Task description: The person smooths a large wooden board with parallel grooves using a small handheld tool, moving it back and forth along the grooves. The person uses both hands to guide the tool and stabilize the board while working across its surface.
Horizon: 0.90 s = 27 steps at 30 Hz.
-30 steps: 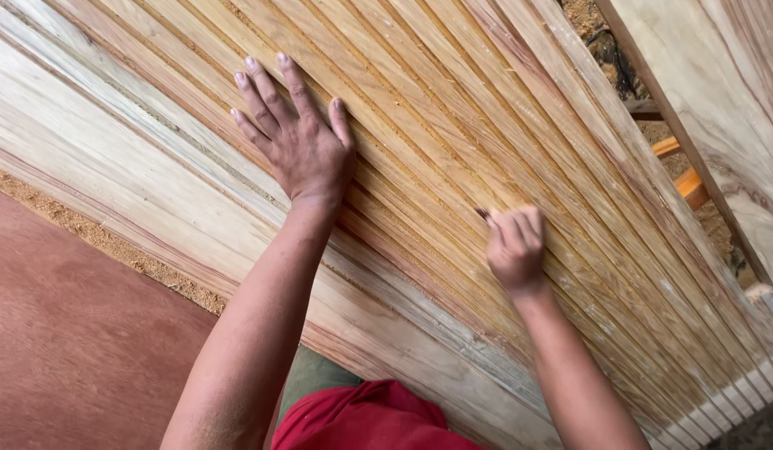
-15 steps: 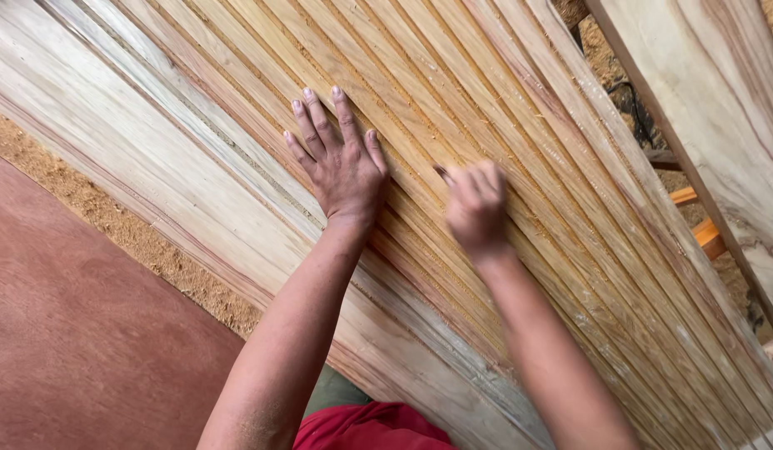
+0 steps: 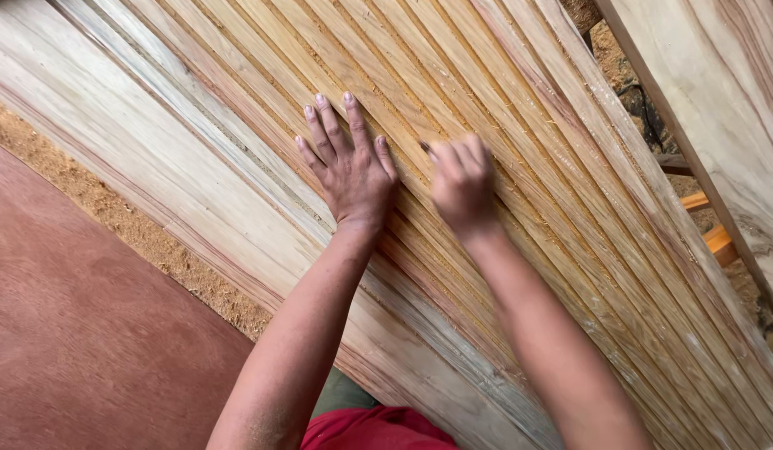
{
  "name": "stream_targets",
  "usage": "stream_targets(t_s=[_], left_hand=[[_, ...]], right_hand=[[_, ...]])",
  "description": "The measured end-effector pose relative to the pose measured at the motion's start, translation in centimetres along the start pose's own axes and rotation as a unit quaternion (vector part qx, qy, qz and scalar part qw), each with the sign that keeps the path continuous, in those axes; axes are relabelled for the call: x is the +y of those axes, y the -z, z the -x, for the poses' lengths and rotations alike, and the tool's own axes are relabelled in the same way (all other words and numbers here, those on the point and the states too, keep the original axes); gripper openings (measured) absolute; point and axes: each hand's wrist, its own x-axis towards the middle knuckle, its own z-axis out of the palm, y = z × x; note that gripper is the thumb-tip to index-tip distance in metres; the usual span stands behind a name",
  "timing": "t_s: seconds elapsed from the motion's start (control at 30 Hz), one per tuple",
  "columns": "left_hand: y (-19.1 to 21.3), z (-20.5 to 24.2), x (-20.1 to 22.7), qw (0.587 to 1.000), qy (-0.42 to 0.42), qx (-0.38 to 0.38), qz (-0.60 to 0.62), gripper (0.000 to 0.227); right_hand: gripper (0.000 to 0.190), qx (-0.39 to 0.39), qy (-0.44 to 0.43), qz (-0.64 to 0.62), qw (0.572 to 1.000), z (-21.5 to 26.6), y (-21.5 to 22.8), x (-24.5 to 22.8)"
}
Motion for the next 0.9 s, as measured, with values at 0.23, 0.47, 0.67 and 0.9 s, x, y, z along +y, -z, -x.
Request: stream_targets(t_s=[0.23, 0.47, 0.67, 0.9], left_hand=[[-0.8, -0.2, -0.2, 1.000, 0.000, -0.014, 0.012, 0.071], [0.0, -0.3, 0.0, 1.000, -0.002, -0.020, 0.004, 0.070], [-0.6, -0.5, -0.2, 1.000, 0.003, -0.015, -0.007, 0.068], [-0.4, 0.1, -0.1, 1.000, 0.003, 0.001, 0.006, 0.070]], right_hand=[[0.006, 0.000, -0.048, 0.002, 0.999, 4.3, 2.9, -0.3], [0.004, -0.036, -0.003, -0.006, 0.999, -0.9, -1.1, -0.3], [0.003, -0.019, -0.016, -0.028, 0.999, 3.7, 3.5, 0.4], [0.007, 0.006, 0.021, -0.049, 0.999, -3.1, -1.8, -1.4]])
